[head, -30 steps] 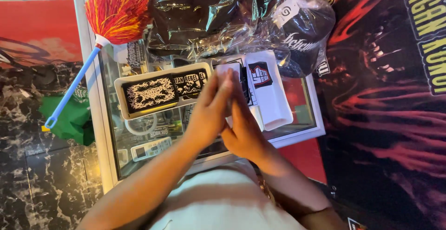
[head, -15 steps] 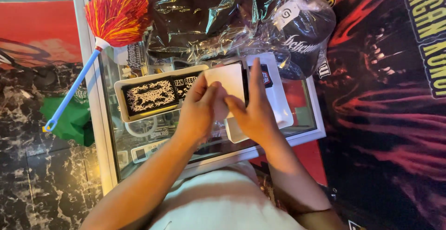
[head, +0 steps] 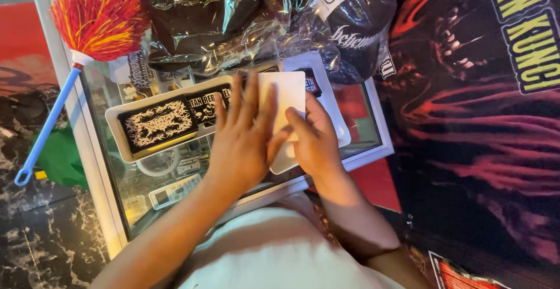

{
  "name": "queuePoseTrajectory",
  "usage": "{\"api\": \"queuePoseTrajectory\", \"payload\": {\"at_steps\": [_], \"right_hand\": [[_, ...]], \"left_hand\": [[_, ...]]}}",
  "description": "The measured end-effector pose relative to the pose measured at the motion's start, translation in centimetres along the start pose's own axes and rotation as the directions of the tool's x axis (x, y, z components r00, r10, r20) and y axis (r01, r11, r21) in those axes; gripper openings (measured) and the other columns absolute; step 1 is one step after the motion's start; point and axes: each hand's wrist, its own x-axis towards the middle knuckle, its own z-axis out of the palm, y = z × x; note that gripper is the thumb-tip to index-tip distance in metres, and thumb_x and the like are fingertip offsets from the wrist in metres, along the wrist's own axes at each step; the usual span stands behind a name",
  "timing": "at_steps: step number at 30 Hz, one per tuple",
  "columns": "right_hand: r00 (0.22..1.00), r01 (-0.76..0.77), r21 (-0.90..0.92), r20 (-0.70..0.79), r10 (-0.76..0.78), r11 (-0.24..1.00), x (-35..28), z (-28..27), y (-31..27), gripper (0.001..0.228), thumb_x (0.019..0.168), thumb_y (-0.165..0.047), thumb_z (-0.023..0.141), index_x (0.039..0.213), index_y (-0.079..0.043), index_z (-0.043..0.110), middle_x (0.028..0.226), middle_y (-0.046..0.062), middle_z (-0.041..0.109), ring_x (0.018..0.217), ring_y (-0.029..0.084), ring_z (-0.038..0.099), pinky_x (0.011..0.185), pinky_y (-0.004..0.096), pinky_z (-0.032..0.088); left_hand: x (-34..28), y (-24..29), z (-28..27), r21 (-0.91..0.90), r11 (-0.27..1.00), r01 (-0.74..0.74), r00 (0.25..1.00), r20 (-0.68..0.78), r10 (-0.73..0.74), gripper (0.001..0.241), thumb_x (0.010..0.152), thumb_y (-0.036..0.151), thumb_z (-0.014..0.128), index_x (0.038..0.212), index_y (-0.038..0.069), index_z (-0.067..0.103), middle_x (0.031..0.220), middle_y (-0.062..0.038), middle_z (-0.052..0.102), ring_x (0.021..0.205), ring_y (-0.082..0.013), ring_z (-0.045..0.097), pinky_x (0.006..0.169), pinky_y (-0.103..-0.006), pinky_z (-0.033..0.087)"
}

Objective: Organizing and peeling stickers to place them on backing cards on a glass display counter

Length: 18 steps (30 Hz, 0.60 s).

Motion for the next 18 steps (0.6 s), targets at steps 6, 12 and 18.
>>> {"api": "queuePoseTrajectory", "payload": {"at_steps": [6, 12, 18], "right_hand": [[0.987, -0.021, -0.227, 0.149, 0.056, 0.974, -0.3, -1.3, -0.9, 0.043, 0.096, 0.005, 0.045, 0.137, -0.003, 0.056, 0.14, 0.01, 0.062, 0.136, 0.016, 0.052, 0.118, 0.031, 0.041], [0.982, -0.143, -0.216, 0.093, 0.166, 0.966, 0.6, -2.2, -2.1, 0.04, 0.096, -0.01, 0.061, 0.135, -0.002, 0.063, 0.12, 0.008, 0.072, 0.102, 0.014, 0.067, 0.087, 0.028, 0.054], [0.972, 0.203, -0.766, 0.23, -0.035, 0.61, -1.0, 0.9, -6.9, 0.031, 0.103, -0.019, 0.046, 0.126, -0.007, 0.065, 0.108, 0.001, 0.074, 0.091, 0.009, 0.06, 0.083, 0.028, 0.048]], "left_hand": [[-0.2, -0.4, -0.1, -0.017, 0.961, -0.276, 0.937, 0.219, 0.273, 0.07, 0.106, 0.056, 0.043, 0.162, 0.015, 0.032, 0.169, -0.012, 0.029, 0.158, -0.037, 0.021, 0.125, -0.0663, 0.015], [1.2, -2.0, -2.0, 0.118, 0.965, -0.234, 0.944, 0.266, 0.196, 0.079, 0.106, 0.058, 0.035, 0.163, 0.004, 0.028, 0.17, -0.015, 0.021, 0.156, -0.0433, 0.006, 0.123, -0.0687, 0.009], [0.9, -2.8, -1.4, -0.103, 0.993, -0.058, 0.96, 0.267, 0.084, 0.07, 0.109, 0.048, 0.032, 0.161, 0.003, 0.025, 0.169, -0.021, 0.02, 0.157, -0.0428, 0.017, 0.124, -0.0629, 0.013]]}}
